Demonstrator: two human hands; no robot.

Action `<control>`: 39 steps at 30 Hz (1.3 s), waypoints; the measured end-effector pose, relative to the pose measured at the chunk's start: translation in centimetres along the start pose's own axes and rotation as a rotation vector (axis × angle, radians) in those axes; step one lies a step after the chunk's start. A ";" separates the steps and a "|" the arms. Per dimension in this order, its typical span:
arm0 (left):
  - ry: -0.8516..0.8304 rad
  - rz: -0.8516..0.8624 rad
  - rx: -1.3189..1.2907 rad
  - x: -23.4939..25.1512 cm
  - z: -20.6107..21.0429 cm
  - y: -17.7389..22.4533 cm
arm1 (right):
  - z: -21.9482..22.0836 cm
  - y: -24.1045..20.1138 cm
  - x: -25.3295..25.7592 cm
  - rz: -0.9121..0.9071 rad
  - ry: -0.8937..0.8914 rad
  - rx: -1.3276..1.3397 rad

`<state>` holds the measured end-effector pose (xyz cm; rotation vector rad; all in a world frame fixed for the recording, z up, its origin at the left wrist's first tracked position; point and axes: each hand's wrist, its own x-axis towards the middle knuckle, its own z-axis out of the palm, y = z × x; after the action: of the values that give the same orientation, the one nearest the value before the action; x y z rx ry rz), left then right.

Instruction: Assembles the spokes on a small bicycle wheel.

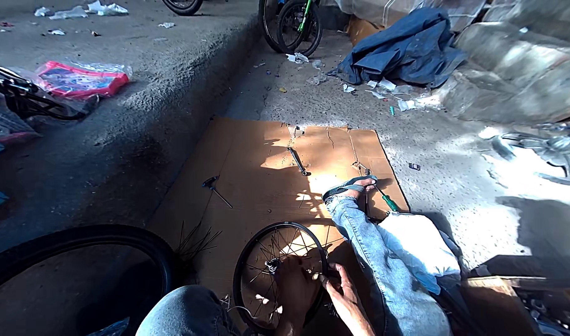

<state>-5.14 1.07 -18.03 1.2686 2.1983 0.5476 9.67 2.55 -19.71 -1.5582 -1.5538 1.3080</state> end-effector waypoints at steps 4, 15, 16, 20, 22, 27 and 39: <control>0.228 -0.362 0.188 -0.7 -1.1 -0.8 | 0.4 -0.2 0.5 0.026 0.036 0.021; -0.165 -0.501 0.199 -0.4 -3.8 -0.3 | 0.2 -0.2 0.9 0.041 0.049 0.088; -0.168 -0.497 0.137 -0.3 -3.7 -0.4 | 0.3 -0.2 1.0 0.042 0.049 0.090; -0.304 -0.500 -0.372 -0.7 -1.7 -1.7 | 0.2 -0.3 1.2 0.030 0.051 0.110; -0.405 -0.453 -0.476 -1.2 -1.0 -1.5 | 0.3 -0.2 1.6 0.027 0.081 0.126; -0.605 -0.307 -0.457 -0.6 0.1 -2.0 | -0.1 0.7 2.3 0.025 0.152 0.279; -0.593 -0.157 0.314 -2.4 -3.9 2.5 | 1.8 -1.3 0.5 0.430 -0.207 0.466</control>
<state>-4.94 -0.10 -12.99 1.1969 1.8854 -0.2289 7.48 2.78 -19.30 -1.5265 -0.9389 1.9556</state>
